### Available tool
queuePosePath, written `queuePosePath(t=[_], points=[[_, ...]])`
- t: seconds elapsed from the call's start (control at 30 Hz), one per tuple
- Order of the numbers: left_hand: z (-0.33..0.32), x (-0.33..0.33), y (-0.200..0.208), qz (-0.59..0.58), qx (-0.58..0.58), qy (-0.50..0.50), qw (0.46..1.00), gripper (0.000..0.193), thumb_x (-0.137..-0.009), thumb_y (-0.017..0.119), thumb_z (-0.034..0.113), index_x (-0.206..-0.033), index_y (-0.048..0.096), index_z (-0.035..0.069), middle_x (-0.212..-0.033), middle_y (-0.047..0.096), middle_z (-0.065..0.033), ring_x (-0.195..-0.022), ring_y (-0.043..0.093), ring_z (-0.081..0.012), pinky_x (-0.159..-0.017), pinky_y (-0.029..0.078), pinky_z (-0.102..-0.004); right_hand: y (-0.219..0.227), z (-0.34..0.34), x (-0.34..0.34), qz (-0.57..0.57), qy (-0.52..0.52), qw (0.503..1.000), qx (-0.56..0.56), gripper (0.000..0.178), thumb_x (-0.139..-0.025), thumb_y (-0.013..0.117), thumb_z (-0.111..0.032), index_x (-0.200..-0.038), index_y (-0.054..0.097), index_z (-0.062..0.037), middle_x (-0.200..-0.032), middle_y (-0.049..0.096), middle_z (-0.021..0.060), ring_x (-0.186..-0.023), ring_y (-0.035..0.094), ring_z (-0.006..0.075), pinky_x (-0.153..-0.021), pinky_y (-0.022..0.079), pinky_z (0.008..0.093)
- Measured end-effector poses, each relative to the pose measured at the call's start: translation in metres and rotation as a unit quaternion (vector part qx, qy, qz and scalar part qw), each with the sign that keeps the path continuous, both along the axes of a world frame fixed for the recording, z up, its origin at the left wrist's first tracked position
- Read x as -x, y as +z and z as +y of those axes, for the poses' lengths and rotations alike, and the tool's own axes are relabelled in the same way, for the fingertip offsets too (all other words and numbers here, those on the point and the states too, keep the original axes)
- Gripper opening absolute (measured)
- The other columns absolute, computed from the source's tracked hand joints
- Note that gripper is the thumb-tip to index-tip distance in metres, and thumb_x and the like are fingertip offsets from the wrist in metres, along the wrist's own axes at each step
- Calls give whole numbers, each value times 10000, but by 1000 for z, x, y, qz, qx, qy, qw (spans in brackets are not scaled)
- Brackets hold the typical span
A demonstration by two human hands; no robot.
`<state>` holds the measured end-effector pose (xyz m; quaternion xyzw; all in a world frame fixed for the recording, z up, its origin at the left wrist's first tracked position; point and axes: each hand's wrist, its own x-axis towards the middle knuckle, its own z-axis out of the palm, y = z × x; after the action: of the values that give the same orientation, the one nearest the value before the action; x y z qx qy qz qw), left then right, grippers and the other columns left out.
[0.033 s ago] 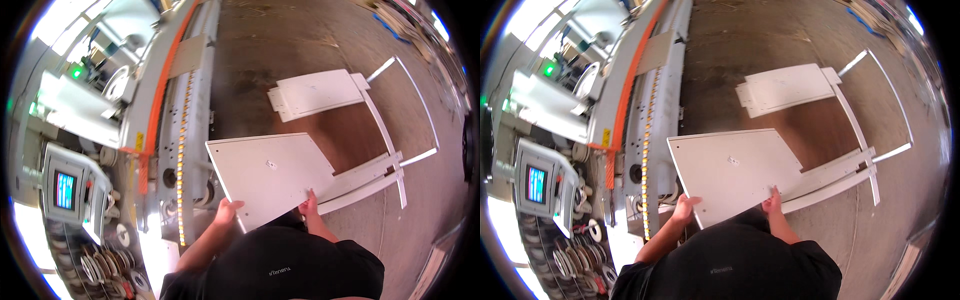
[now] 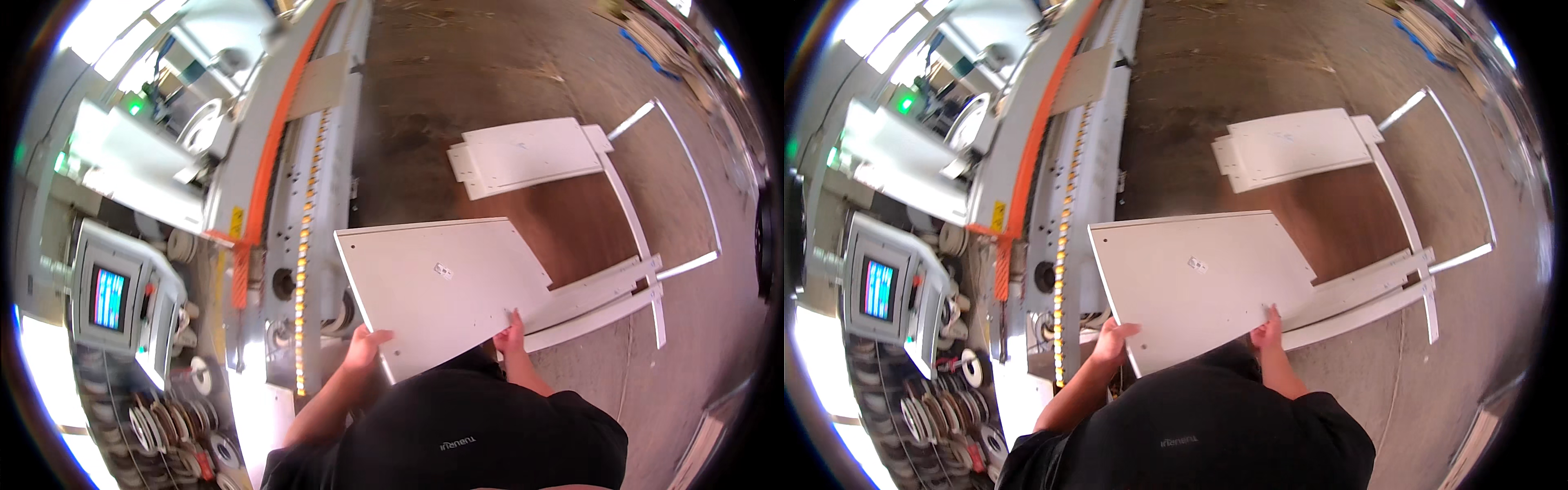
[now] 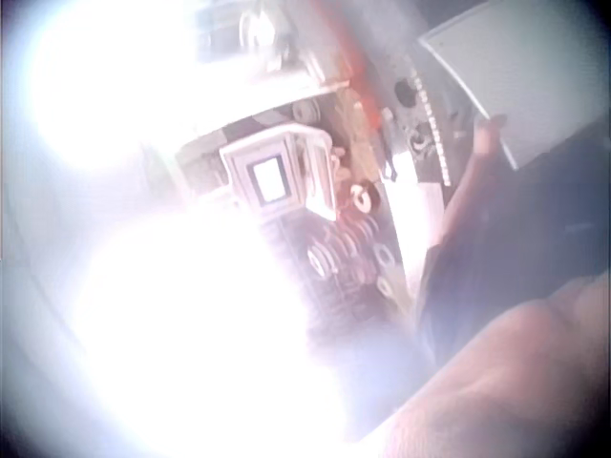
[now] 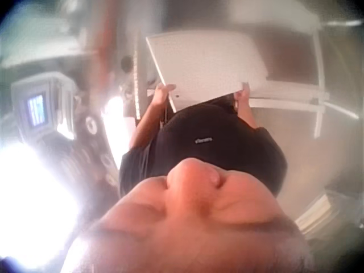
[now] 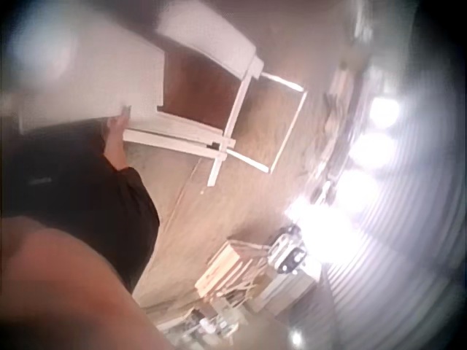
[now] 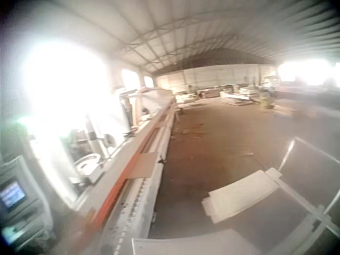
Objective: The person repeatedly picks up white rectangular panels from a conveyor belt and stacks them on the floor. The person handles the panels one at a time, placing them into a growing pile.
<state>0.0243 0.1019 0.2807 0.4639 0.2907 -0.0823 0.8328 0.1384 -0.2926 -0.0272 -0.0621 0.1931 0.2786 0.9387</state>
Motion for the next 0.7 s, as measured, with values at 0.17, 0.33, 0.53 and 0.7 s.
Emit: queuePosePath(t=[0.17,0.33,0.53,0.7], points=[[71,138,34,-55,-22,62,996,318,-915,560,61,-1191,664,-57,-1103,724,-127,-1014,696,-239,-870,548,-374,143,88,17,25,10,974,224,451,-1049,547,-409,-1318,595,-49,-1238,688,89,-1149,652,278,-1012,531,440],[78,266,8,16,-53,259,964,391,-952,692,276,-1209,642,-14,-1069,721,-102,-951,718,-242,-825,594,-392,158,145,45,-23,108,973,201,500,-986,633,-365,-1368,563,-50,-1345,635,112,-1246,590,314,-1064,483,487],[29,425,-108,263,-132,390,873,372,-977,663,350,-1036,636,-17,-751,609,-49,-627,563,-154,-576,469,-318,179,217,109,-139,295,931,162,608,-933,693,-297,-1438,501,-18,-1427,577,127,-1321,527,334,-1153,382,495],[-18,472,-94,263,-204,535,776,373,-975,644,370,-874,637,11,-766,631,-53,-661,573,-144,-582,459,-329,165,269,152,-114,415,883,186,550,-918,725,-262,-1380,550,-20,-1369,618,128,-1290,555,322,-1135,403,491]])
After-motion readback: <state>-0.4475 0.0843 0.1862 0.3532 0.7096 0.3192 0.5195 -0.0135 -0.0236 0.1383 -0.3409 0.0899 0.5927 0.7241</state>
